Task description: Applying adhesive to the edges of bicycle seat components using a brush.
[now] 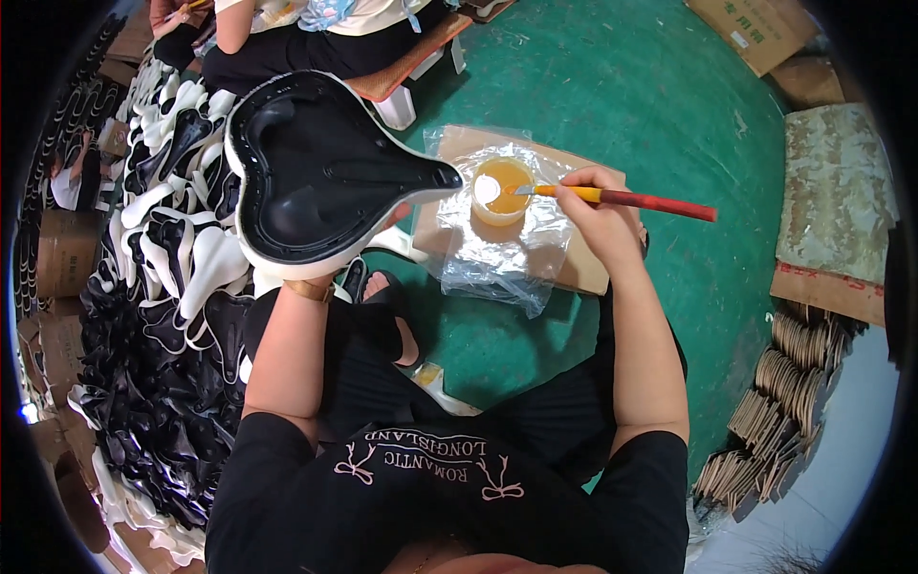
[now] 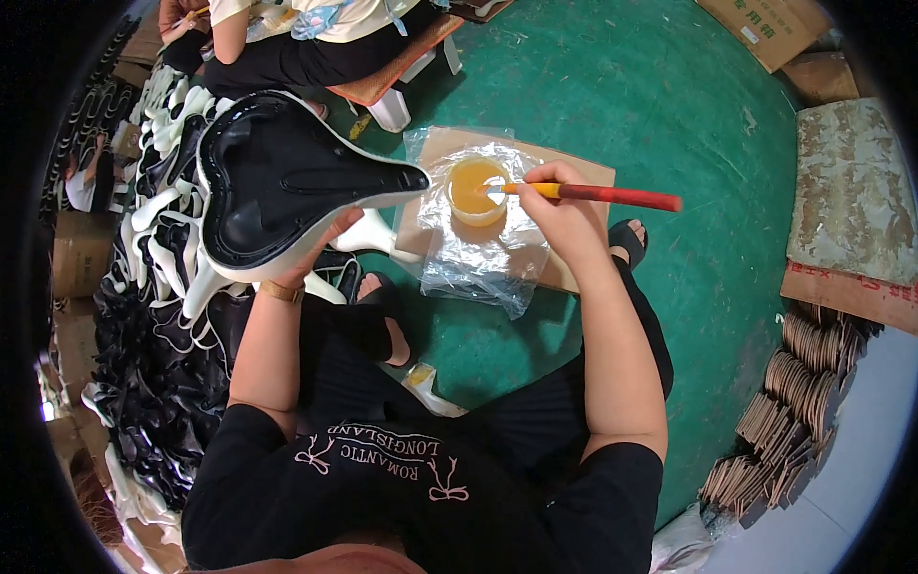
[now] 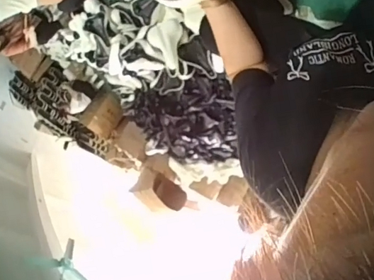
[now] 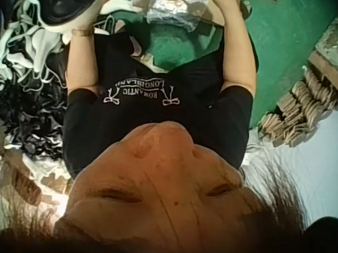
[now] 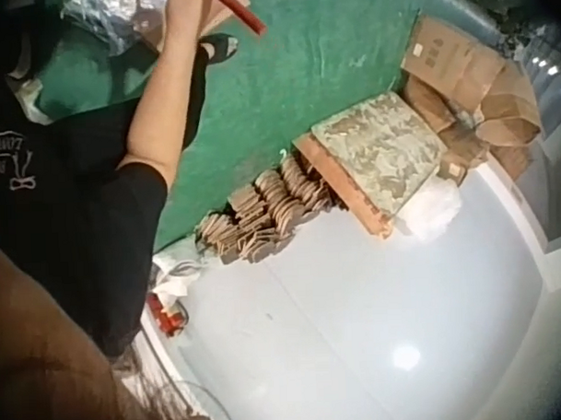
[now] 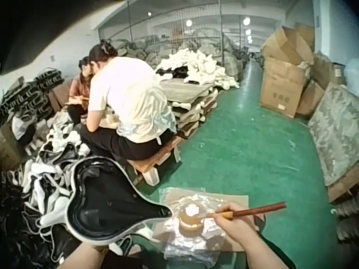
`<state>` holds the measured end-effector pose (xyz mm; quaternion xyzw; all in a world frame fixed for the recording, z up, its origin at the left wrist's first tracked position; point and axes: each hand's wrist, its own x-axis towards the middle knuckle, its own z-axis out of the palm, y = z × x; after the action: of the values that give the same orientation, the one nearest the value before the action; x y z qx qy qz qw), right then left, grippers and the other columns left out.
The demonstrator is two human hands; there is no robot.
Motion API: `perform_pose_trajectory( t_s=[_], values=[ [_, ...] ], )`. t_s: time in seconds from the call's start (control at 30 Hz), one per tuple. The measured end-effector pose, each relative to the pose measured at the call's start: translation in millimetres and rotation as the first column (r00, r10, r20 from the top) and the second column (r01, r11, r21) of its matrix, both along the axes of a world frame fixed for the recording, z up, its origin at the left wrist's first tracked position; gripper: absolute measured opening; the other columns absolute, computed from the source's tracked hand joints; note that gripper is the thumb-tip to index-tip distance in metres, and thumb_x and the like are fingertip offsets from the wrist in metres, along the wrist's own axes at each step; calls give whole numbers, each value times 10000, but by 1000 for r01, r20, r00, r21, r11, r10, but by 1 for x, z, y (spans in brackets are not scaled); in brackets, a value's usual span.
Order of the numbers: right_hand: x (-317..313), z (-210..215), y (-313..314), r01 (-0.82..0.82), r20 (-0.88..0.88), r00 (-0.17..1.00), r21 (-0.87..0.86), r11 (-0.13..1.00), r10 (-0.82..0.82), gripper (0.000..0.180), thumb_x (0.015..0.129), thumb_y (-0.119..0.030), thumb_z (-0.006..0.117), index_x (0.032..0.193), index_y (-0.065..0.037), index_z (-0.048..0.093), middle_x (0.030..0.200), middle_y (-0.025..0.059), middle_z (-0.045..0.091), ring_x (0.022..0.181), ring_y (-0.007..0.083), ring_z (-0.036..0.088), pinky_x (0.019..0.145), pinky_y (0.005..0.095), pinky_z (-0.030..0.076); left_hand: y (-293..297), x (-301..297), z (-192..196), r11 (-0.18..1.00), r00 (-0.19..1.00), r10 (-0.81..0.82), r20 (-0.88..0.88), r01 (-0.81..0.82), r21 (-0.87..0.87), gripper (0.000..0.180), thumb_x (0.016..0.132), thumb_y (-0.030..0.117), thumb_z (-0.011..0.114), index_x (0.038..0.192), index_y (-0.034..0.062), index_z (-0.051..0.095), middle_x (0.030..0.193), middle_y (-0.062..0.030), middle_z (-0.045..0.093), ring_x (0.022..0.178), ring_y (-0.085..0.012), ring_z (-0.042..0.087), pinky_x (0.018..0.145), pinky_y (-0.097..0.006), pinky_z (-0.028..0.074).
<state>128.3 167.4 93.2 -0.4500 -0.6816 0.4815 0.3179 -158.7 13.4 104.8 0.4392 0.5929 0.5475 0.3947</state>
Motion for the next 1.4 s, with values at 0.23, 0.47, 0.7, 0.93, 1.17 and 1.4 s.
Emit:
perform_pose_trajectory(
  t_s=[0.23, 0.47, 0.7, 0.93, 1.17, 1.4],
  values=[
    [0, 9, 5, 51, -50, 998, 108, 993, -46, 122, 827, -100, 676, 878, -12, 608, 770, 15, 614, 700, 85, 576, 621, 229, 466, -3, 18, 6, 996, 661, -58, 748, -10, 87, 575, 791, 240, 756, 1282, 59, 517, 1207, -65, 594, 1051, -176, 575, 958, -316, 451],
    [-1, 24, -11, -8, -304, 953, 16, 1000, 12, 112, 843, -70, 668, 892, -1, 594, 820, 44, 620, 734, 96, 590, 673, 223, 483, 13, 31, 4, 994, 693, -87, 716, 107, 17, 569, 820, 246, 721, 1303, 51, 493, 1217, -67, 584, 1050, -168, 572, 950, -312, 453],
    [-2, 29, -10, 55, -217, 975, 48, 997, -43, 117, 811, -103, 685, 837, -8, 621, 799, 26, 633, 721, 73, 577, 637, 216, 468, 30, 36, 5, 971, 723, -119, 681, 229, -74, 563, 849, 251, 686, 1324, 42, 468, 1227, -70, 574, 1048, -161, 569, 943, -308, 454],
    [-1, 28, -6, 68, -321, 944, -29, 997, -74, 117, 793, -104, 687, 816, -17, 612, 775, 15, 621, 715, 65, 562, 617, 214, 449, 31, 14, -52, 943, 906, -321, 276, 333, 2, 383, 893, 64, 530, 1273, 62, 489, 1394, -153, 405, 1291, -278, 391, 1084, -348, 298],
    [0, 29, -5, 48, -167, 985, 95, 994, -32, 111, 784, -99, 687, 838, -14, 641, 818, 35, 642, 727, 99, 589, 666, 234, 474, 32, 15, -49, 923, 889, -345, 302, 379, -62, 381, 890, 76, 545, 1268, 63, 503, 1395, -153, 412, 1299, -294, 393, 1088, -366, 296],
    [2, 38, -13, -55, -109, 988, 408, 911, 108, 77, 804, -32, 675, 856, 7, 634, 855, 72, 636, 804, 131, 601, 720, 255, 483, 15, 46, 22, 943, 917, -327, 229, 332, 17, 360, 941, 128, 507, 1283, 20, 494, 1373, -133, 438, 1241, -219, 453, 1060, -300, 337]
  ],
)
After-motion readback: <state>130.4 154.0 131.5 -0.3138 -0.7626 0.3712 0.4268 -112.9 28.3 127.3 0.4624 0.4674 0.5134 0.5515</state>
